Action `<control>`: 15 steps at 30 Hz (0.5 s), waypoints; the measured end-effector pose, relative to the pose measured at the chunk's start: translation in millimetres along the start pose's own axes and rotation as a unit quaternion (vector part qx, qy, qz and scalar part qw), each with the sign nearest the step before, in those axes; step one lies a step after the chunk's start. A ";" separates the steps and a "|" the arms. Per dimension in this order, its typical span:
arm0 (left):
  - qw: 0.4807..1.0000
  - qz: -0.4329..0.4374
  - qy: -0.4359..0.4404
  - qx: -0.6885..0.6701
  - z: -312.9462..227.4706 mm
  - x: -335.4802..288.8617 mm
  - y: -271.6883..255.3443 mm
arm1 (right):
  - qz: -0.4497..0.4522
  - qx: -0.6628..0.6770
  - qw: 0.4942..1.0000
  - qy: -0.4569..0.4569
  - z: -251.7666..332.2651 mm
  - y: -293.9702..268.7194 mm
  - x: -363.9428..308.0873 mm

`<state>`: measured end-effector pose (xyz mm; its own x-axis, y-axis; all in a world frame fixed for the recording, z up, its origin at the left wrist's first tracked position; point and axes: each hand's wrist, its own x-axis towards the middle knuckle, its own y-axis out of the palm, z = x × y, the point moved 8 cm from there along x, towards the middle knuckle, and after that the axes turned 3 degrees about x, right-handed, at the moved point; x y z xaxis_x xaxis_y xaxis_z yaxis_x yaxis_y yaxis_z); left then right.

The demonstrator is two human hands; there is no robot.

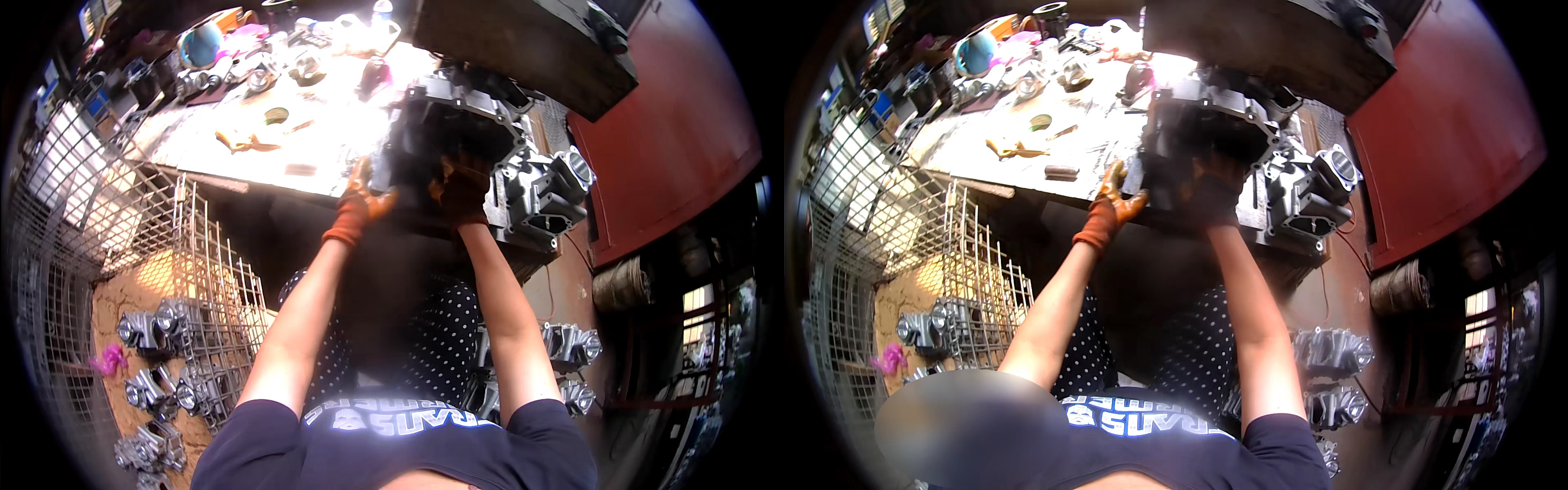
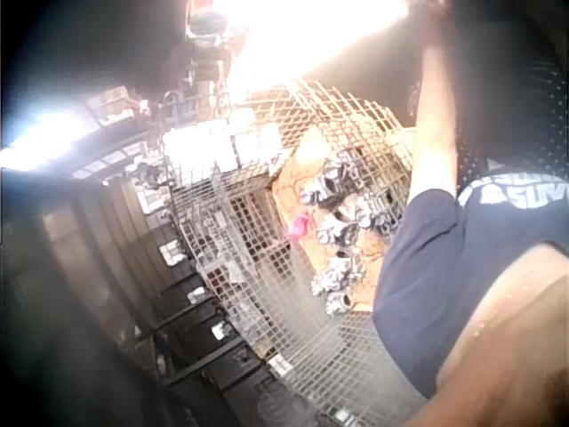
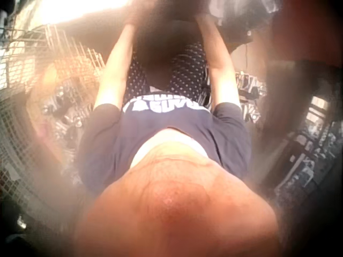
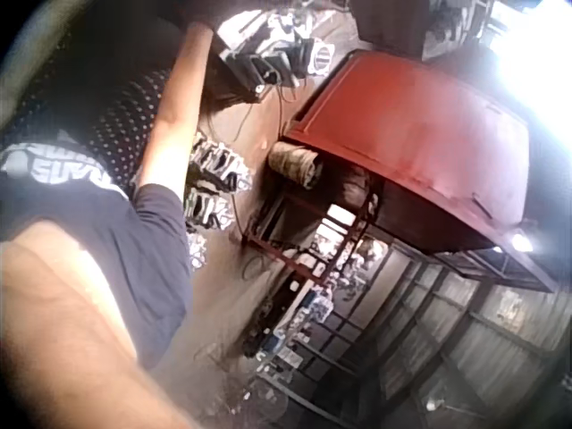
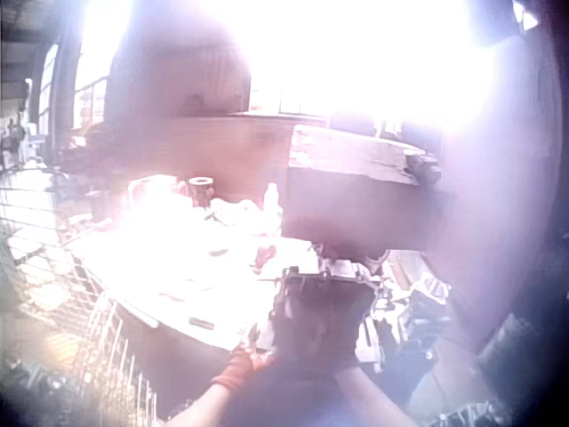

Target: The person picks up metal engine castings from a bin, places them one at a time into a stationary industrial grinding machine to smooth internal surfaces, and then sprays the finished parts with an air hose before returning them to the bin.

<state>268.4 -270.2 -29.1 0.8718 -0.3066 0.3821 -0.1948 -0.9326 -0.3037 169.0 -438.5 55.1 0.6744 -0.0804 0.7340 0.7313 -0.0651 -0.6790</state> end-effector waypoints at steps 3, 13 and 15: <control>0.992 -0.011 0.015 0.126 -5.7 -1.4 14.4 | 0.181 -0.139 0.970 0.084 -22.8 68.2 -14.9; 0.812 0.062 -0.033 0.580 -10.1 24.6 -109.8 | 0.195 -0.161 0.965 0.071 -1.9 60.9 -10.1; 0.797 0.198 -0.055 0.568 58.8 40.9 -108.1 | 0.149 -0.204 0.967 0.033 -13.0 68.5 -19.7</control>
<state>351.5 -170.7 -31.9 0.8891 -0.4578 -0.0002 0.0133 0.0262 -0.9996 204.4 -454.3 -6.1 0.8312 -0.2192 0.5109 0.3943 -0.4155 -0.8197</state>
